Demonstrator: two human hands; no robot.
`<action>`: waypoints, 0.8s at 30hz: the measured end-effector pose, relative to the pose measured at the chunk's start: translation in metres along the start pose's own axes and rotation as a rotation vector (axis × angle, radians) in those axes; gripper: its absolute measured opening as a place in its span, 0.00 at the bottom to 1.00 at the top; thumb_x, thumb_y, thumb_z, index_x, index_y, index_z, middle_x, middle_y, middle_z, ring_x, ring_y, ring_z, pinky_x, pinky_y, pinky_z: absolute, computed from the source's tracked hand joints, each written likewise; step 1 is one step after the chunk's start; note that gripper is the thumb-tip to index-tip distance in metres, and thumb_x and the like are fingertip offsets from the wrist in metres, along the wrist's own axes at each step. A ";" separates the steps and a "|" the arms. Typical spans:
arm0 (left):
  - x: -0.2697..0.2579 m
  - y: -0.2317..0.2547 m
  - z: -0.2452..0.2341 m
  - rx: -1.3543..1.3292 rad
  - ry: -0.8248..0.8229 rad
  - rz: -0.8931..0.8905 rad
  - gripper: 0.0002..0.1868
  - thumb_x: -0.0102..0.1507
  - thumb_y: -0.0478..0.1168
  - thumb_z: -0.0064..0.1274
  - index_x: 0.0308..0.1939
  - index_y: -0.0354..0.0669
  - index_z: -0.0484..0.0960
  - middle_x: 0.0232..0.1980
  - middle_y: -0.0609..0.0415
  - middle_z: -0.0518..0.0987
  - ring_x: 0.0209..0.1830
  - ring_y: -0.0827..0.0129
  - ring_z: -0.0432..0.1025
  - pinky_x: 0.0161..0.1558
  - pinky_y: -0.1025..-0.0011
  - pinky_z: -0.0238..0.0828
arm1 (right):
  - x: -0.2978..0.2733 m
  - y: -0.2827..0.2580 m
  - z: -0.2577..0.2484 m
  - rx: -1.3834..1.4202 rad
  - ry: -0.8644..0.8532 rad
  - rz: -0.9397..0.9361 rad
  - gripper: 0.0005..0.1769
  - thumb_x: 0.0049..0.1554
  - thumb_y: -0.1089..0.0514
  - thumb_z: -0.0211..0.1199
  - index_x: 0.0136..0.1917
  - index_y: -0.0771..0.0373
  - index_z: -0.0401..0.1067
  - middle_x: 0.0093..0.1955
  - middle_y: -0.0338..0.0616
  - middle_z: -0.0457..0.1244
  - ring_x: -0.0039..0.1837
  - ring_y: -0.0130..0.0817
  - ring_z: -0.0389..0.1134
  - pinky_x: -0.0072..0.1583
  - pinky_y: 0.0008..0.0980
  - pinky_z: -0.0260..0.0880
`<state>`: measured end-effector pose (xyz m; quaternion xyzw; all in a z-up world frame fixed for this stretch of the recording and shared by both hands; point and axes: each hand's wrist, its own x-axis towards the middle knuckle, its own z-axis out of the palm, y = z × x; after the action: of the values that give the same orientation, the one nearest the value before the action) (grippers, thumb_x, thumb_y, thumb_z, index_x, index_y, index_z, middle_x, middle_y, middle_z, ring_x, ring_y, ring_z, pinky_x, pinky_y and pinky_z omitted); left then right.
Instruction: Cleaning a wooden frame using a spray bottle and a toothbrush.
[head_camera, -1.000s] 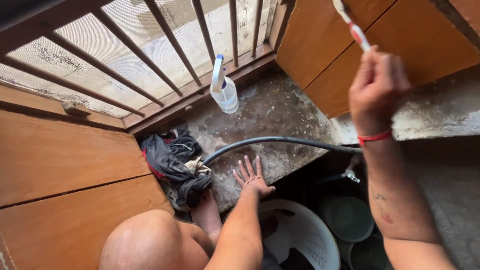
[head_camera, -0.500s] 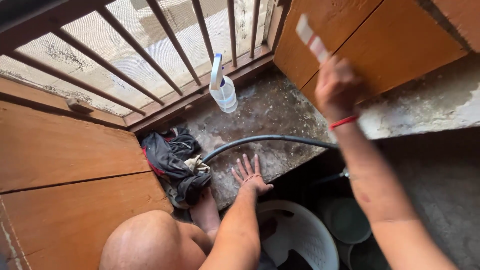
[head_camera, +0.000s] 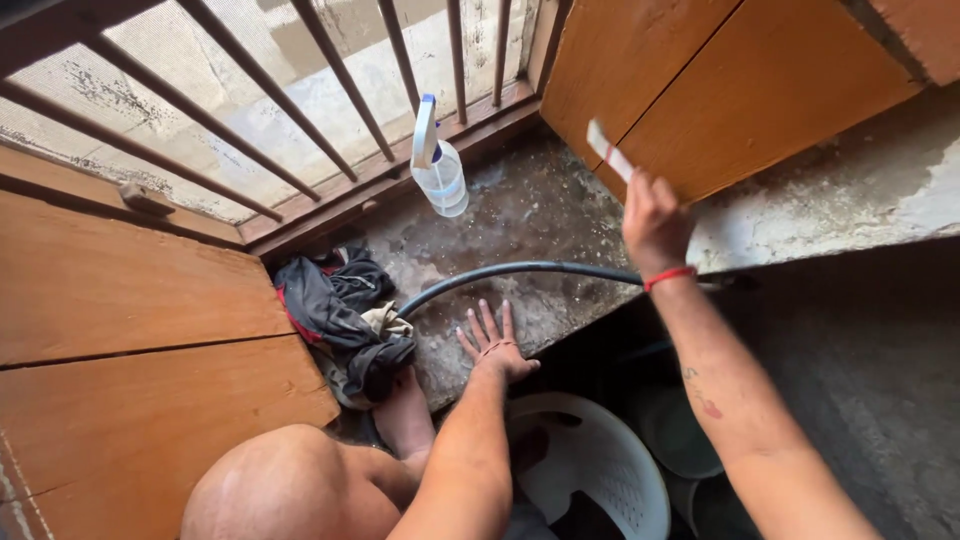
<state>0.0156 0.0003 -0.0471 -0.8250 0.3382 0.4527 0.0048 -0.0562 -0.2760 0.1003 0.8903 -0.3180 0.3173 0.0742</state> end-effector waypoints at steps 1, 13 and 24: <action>0.002 0.000 -0.001 0.001 0.005 -0.006 0.75 0.52 0.69 0.63 0.81 0.58 0.19 0.81 0.36 0.10 0.80 0.37 0.06 0.70 0.30 0.05 | -0.017 0.010 0.015 -0.020 -0.092 -0.006 0.07 0.72 0.60 0.59 0.51 0.63 0.74 0.38 0.45 0.65 0.35 0.35 0.68 0.35 0.33 0.67; -0.003 0.001 -0.007 -0.002 -0.017 -0.001 0.75 0.52 0.68 0.63 0.81 0.58 0.19 0.81 0.36 0.09 0.80 0.37 0.06 0.71 0.31 0.06 | -0.039 0.015 -0.028 -0.085 -0.028 0.007 0.08 0.70 0.59 0.60 0.59 0.66 0.75 0.43 0.48 0.65 0.38 0.39 0.68 0.35 0.35 0.67; 0.001 -0.003 0.008 0.017 0.044 0.010 0.76 0.51 0.69 0.64 0.81 0.57 0.20 0.81 0.37 0.10 0.80 0.37 0.07 0.71 0.30 0.07 | -0.049 0.033 -0.063 0.029 -0.002 0.073 0.08 0.73 0.63 0.57 0.48 0.62 0.69 0.42 0.50 0.63 0.43 0.50 0.68 0.41 0.47 0.67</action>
<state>0.0117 0.0042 -0.0530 -0.8329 0.3464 0.4316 0.0021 -0.1383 -0.2550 0.1175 0.8794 -0.3457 0.3236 0.0495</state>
